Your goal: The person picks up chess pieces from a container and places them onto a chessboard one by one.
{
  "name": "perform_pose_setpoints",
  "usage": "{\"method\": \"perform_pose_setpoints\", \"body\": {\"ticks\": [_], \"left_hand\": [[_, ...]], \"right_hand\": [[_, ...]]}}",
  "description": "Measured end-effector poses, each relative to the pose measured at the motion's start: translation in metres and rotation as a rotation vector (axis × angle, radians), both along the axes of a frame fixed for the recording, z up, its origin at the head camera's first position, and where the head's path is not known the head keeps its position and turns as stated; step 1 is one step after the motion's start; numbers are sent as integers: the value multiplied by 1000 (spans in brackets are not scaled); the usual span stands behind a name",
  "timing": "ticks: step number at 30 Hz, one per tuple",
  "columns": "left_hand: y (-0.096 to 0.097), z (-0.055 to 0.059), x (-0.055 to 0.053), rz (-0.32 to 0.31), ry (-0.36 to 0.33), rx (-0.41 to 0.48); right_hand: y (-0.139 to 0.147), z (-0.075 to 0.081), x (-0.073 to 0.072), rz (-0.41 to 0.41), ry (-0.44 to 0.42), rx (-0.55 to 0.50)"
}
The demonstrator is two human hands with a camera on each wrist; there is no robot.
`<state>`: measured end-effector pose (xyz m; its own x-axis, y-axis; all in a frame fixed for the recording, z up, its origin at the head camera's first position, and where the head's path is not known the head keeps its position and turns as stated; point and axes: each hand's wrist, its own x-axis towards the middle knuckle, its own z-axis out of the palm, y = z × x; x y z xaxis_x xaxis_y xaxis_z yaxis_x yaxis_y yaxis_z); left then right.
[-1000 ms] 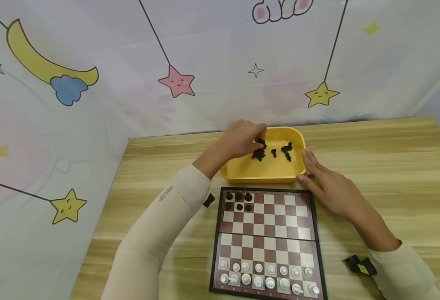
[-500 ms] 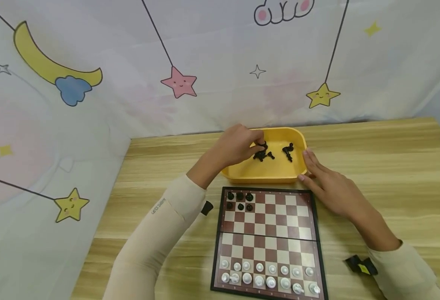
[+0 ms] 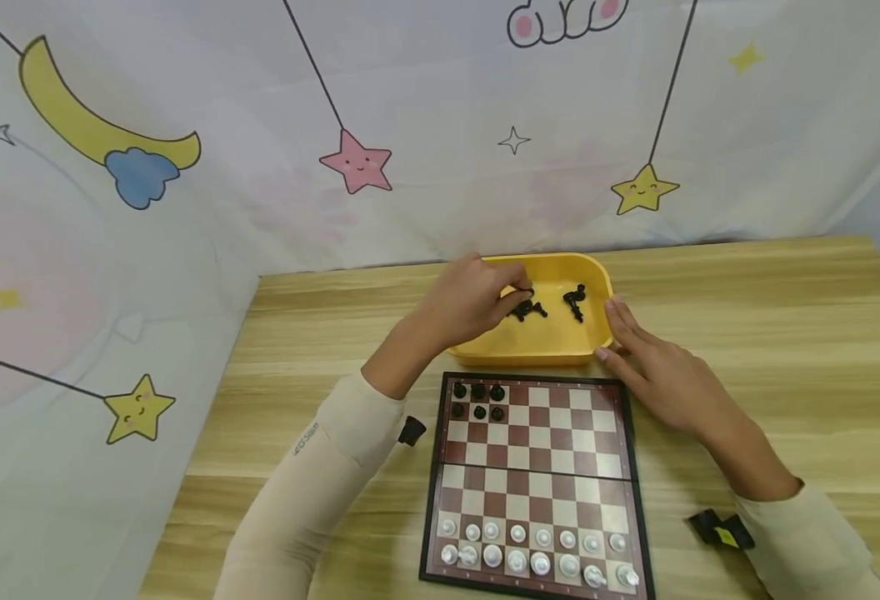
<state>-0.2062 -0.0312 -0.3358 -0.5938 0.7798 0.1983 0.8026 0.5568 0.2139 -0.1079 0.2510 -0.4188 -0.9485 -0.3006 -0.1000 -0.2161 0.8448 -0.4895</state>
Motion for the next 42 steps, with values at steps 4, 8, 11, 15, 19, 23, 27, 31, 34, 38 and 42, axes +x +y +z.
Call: {"method": "perform_pose_setpoints", "body": {"ticks": [4, 8, 11, 15, 19, 23, 27, 31, 34, 38, 42], "left_hand": [[-4, -3, 5, 16, 23, 33], [-8, -6, 10, 21, 26, 78], [-9, -7, 13, 18, 23, 110], [-11, -8, 17, 19, 21, 133], [-13, -10, 22, 42, 19, 140], [-16, -13, 29, 52, 6, 124], [-19, -16, 35, 51, -4, 128], [-21, -18, 40, 61, -24, 148], [-24, -20, 44, 68, -43, 157], [-25, -23, 48, 78, -56, 169], [-27, -29, 50, 72, -75, 188]], "right_hand": [[-1, 0, -1, 7, 0, -4], [0, 0, -1, 5, -2, 0], [0, 1, -1, 0, 2, 3], [1, 2, -1, 0, -2, 6], [1, 2, -2, 0, -4, 7], [1, 2, -2, -1, -10, 7], [0, 1, -2, -2, -15, 3], [0, 1, -2, -1, -14, 2], [-1, 1, -1, 2, -16, 3], [-1, 1, -1, 1, -13, 7], [-1, 2, -1, -2, -16, 8]]}}
